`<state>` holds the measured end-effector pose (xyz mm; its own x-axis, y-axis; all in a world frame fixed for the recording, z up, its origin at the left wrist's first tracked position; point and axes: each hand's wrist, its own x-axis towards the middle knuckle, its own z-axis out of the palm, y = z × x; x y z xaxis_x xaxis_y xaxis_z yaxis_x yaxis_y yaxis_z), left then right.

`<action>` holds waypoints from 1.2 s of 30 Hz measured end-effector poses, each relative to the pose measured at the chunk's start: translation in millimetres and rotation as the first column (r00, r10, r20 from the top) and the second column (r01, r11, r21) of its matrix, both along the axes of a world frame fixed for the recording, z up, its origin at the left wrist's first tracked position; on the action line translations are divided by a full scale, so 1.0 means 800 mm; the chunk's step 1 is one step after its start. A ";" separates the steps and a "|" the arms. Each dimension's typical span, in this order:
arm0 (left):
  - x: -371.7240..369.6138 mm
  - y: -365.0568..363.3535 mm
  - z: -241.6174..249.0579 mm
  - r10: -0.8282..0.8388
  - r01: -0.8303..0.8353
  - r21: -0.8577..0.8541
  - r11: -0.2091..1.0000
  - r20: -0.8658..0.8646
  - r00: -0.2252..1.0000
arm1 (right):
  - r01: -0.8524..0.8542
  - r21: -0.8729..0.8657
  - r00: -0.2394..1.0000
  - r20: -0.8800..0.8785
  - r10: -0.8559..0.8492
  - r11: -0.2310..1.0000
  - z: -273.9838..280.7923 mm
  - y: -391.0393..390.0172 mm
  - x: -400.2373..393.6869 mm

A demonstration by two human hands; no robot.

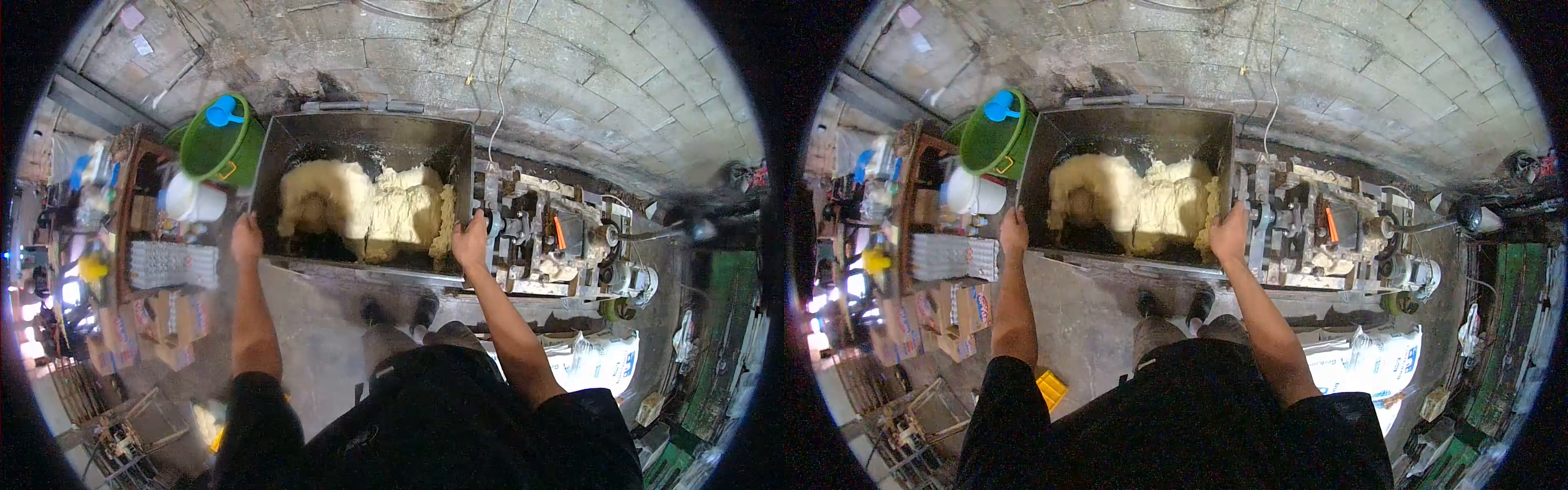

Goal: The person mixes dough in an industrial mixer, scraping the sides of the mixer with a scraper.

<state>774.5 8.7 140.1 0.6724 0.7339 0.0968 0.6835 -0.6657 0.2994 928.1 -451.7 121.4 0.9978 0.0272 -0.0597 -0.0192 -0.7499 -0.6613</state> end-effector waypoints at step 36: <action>-0.002 -0.004 0.003 -0.028 0.028 0.046 0.999 0.017 0.999 | 0.014 0.069 1.000 -0.009 -0.014 0.997 0.005 0.001 0.001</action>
